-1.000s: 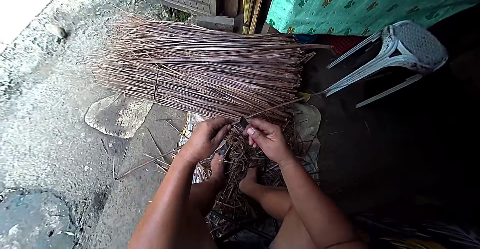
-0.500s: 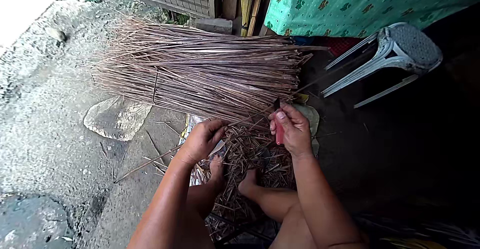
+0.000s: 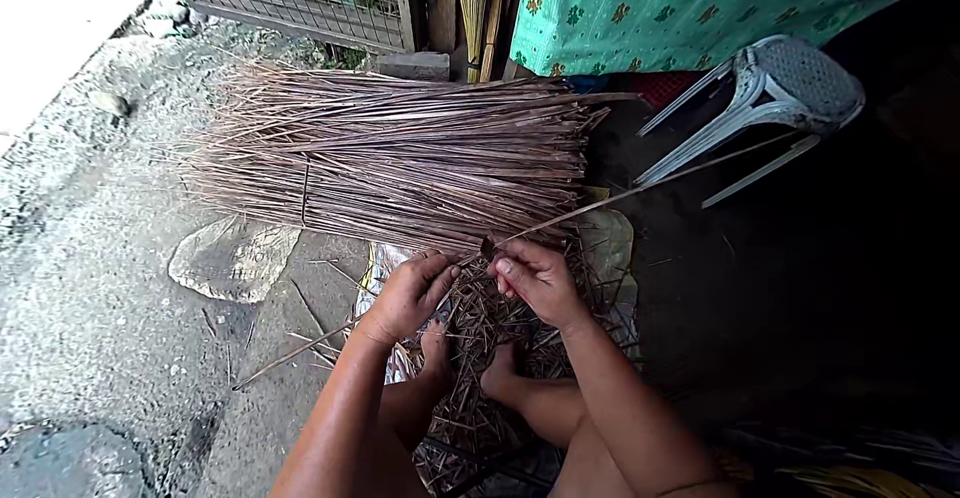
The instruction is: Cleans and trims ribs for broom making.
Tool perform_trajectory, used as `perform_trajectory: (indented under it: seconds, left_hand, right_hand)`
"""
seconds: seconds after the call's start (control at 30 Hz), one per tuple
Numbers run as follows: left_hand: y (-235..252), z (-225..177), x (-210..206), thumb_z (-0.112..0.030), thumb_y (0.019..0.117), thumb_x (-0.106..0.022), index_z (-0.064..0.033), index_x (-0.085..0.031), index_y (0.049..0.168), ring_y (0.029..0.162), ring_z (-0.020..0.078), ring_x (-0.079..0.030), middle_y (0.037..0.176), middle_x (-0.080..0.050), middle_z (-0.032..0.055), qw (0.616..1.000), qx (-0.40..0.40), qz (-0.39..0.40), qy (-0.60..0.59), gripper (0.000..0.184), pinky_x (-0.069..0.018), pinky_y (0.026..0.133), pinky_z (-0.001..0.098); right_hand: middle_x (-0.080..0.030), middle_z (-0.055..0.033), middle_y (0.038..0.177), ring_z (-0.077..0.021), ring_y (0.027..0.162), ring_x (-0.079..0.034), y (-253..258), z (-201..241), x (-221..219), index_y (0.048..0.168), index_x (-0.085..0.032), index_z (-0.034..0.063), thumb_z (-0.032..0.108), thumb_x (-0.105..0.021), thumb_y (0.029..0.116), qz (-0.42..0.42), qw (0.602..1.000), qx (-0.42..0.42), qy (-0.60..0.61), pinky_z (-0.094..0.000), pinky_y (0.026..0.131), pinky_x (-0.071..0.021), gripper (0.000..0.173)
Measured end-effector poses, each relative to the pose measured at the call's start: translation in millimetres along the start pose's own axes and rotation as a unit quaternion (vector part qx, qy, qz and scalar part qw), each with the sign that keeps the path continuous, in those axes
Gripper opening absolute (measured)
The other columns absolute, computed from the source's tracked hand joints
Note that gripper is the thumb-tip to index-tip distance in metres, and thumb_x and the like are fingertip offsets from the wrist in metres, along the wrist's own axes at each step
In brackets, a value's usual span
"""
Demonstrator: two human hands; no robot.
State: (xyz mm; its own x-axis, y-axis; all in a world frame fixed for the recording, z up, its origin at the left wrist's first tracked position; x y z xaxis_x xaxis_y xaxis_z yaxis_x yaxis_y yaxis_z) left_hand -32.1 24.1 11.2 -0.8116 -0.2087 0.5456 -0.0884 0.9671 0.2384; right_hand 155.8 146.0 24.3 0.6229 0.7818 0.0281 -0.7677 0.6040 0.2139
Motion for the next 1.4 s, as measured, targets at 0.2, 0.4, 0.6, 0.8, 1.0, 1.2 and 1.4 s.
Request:
perform_trajectory:
  seconds: [0.2,0.4,0.6,0.8,1.0,1.2,1.4]
  left_hand:
    - [-0.9,1.2,2.3,-0.026,0.1073,-0.048,-0.006,-0.073,0.1,0.069,0.002,-0.057,0.079,-0.064,-0.0029,0.997,0.016,0.04,-0.062,0.033,-0.0496,0.066,0.0225]
    - [-5.8,15.7,5.0,-0.03,0.107,-0.05,-0.0092,-0.074,0.101,0.071,0.0012,-0.059,0.082,-0.067,-0.0034,0.994,0.059,0.08,-0.043,0.033,-0.0506,0.069,0.0233]
    - [2.2,4.3,-4.4,-0.029,0.1065,-0.054,-0.0067,-0.073,0.11,0.072,0.0053,-0.062,0.085,-0.069,0.0005,0.994,0.082,0.04,-0.054,0.03,-0.0546,0.071,0.0266]
    - [5.9,-4.2,-14.0,-0.023,0.1059,-0.055,-0.0003,-0.069,0.116,0.075,0.0105,-0.066,0.09,-0.07,0.0064,0.989,0.095,0.038,-0.11,0.029,-0.0582,0.074,0.03]
    - [1.7,5.4,-5.6,-0.025,0.108,-0.05,-0.0019,-0.069,0.109,0.069,0.0121,-0.06,0.08,-0.064,0.0057,0.988,0.106,0.07,-0.092,0.03,-0.0543,0.07,0.0319]
    - [4.6,-9.0,-13.0,-0.025,0.1108,-0.041,-0.0034,-0.068,0.107,0.058,0.0056,-0.046,0.07,-0.052,-0.0022,0.969,0.093,0.12,-0.197,0.035,-0.0425,0.057,0.0244]
    - [-0.5,-5.3,-7.1,-0.029,0.1107,-0.038,-0.0069,-0.069,0.107,0.047,0.001,-0.038,0.06,-0.046,-0.0073,0.918,0.122,0.178,-0.331,0.038,-0.0326,0.044,0.0188]
  right_hand:
    - [-0.071,-0.0076,0.087,-0.0108,0.065,-0.064,-1.4,-3.6,8.2,0.119,-0.069,0.0013,0.011,-0.059,0.1028,-0.025,0.999,0.021,-0.004,-0.0273,0.061,-0.0577,0.021]
    - [-0.07,-0.0047,0.089,-0.0117,0.062,-0.063,6.4,4.9,43.0,0.138,-0.061,0.0183,0.021,-0.053,0.1062,-0.098,0.995,0.014,0.028,-0.0273,0.057,-0.0576,0.033]
    - [-0.071,-0.0106,0.088,-0.015,0.061,-0.065,1.1,-5.7,12.7,0.153,-0.044,0.0105,0.019,-0.055,0.1038,0.025,0.989,-0.111,0.09,-0.0297,0.056,-0.0572,0.051]
    - [-0.071,-0.004,0.084,-0.0097,0.059,-0.063,4.5,-11.1,0.0,0.105,-0.066,0.0039,0.016,-0.055,0.104,-0.015,0.99,-0.078,0.115,-0.0258,0.052,-0.0557,0.017]
    - [-0.071,-0.0045,0.083,-0.0109,0.058,-0.063,9.5,1.6,46.6,0.111,-0.067,0.0083,0.016,-0.048,0.1058,-0.154,0.981,-0.023,0.114,-0.0256,0.052,-0.0562,0.021]
    - [-0.071,-0.0031,0.081,-0.0089,0.058,-0.063,-1.1,-9.3,4.6,0.104,-0.071,0.0053,0.027,-0.057,0.1047,0.054,0.997,-0.057,0.023,-0.0256,0.052,-0.0556,0.026]
    - [-0.071,0.0003,0.081,-0.0047,0.061,-0.062,-0.9,-11.3,18.5,0.108,-0.074,0.007,0.024,-0.059,0.1038,0.041,0.999,0.014,-0.026,-0.0202,0.055,-0.0547,0.023]
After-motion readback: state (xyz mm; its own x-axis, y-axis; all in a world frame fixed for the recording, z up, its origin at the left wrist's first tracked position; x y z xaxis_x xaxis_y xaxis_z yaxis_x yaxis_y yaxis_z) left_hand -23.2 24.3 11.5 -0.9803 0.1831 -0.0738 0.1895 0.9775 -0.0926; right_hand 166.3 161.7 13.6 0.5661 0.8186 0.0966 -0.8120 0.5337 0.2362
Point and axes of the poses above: each hand's wrist, its own y-axis towards the middle knuckle, its own x-axis out of the back of the hand, z = x × y, the point moved 3 cm from there along y, towards the middle knuckle
